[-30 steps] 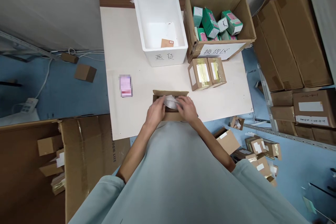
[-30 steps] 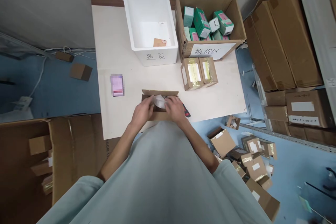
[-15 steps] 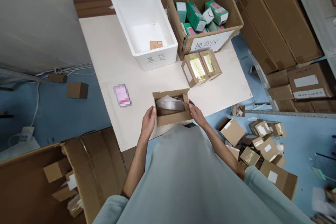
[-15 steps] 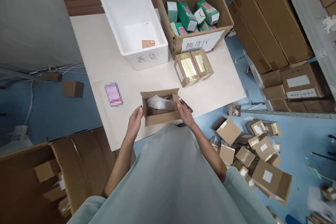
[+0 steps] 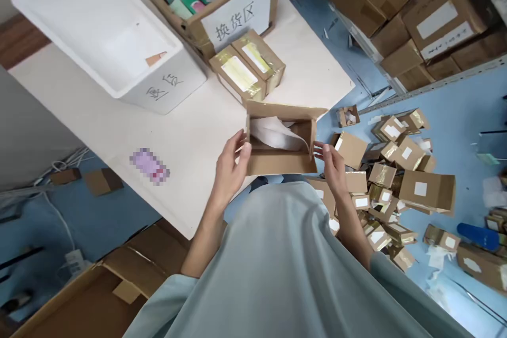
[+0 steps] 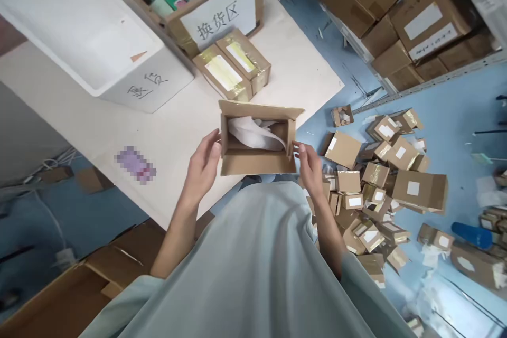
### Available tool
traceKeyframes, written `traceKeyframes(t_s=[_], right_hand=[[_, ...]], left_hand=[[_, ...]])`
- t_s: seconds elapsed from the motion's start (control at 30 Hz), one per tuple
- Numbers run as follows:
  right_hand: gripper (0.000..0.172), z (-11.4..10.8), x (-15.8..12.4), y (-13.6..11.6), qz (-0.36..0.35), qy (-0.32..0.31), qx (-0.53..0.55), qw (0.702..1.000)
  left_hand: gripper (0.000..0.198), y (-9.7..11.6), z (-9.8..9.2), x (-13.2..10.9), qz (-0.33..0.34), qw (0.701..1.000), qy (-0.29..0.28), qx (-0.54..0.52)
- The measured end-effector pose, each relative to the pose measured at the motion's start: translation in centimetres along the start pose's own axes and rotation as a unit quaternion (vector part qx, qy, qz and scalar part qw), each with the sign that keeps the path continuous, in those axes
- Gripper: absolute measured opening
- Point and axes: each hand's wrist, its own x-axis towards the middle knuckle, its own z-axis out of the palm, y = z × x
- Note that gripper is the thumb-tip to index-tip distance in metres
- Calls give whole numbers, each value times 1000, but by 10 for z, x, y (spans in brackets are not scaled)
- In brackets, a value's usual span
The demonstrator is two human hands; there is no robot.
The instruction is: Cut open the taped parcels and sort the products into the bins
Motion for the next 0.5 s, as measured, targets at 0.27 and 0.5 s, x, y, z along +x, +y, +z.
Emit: traceKeyframes(t_s=[0.27,0.5], right_hand=[[69,-147,21,93,83,184,-52,978],[69,-221,34,164,117,219,-139,959]], left_hand=[[64,33,195,60,22,977,-212,23],[56,25,321,107,10,940,-323,107]])
